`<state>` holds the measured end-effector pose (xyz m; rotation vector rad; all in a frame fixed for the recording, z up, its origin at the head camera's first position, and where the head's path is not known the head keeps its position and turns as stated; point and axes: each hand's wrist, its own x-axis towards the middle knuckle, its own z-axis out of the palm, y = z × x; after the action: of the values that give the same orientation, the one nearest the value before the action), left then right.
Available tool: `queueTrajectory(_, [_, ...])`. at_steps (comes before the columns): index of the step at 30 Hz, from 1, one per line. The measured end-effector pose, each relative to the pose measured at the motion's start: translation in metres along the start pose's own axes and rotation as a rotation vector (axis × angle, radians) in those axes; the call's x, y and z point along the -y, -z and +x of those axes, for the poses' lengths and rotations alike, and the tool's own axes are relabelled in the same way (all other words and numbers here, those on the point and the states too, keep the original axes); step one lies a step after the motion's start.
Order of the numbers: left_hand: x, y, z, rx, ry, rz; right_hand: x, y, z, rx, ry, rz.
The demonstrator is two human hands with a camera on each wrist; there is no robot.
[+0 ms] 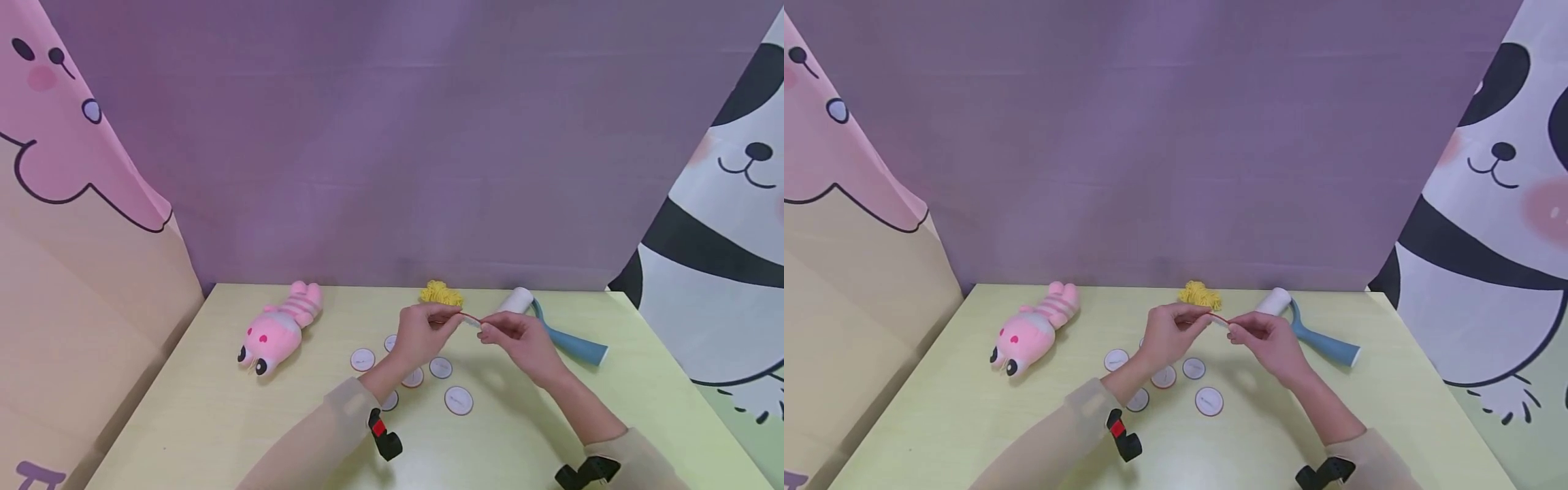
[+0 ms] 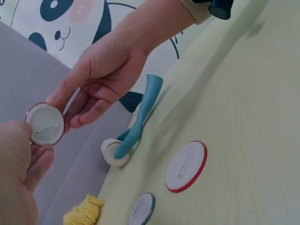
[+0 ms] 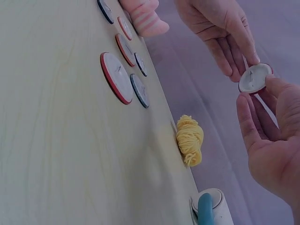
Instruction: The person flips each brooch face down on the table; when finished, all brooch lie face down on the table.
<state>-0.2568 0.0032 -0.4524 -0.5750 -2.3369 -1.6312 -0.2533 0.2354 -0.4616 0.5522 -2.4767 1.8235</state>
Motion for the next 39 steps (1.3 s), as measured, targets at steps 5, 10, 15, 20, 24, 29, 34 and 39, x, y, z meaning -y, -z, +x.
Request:
queueTrajectory(5, [-0.001,0.000,-0.002,-0.003,0.017,-0.026,0.002,-0.001,0.001,-0.061,0.004,-0.026])
queueTrajectory(10, [0.001,0.000,-0.004,0.043,0.015,-0.036,0.004,-0.001,0.000,-0.074,0.048,-0.017])
queueTrajectory(15, [0.003,0.000,-0.005,0.089,0.007,-0.027,0.002,-0.002,0.000,-0.068,0.069,0.003])
queueTrajectory(20, [0.003,0.001,-0.006,0.132,0.016,-0.015,0.001,-0.004,0.000,-0.070,0.041,-0.035])
queueTrajectory(24, [0.003,0.002,-0.007,0.174,0.016,-0.018,0.001,-0.005,-0.001,-0.071,0.020,-0.064])
queueTrajectory(29, [0.006,-0.001,-0.007,0.199,0.022,-0.023,-0.002,-0.005,-0.002,-0.078,0.034,-0.101])
queueTrajectory(34, [0.009,-0.002,-0.007,0.200,0.023,0.017,-0.002,-0.004,-0.004,-0.021,0.038,-0.150])
queueTrajectory(39, [0.013,-0.003,-0.008,0.215,0.025,0.089,-0.003,-0.002,-0.004,0.064,0.070,-0.137])
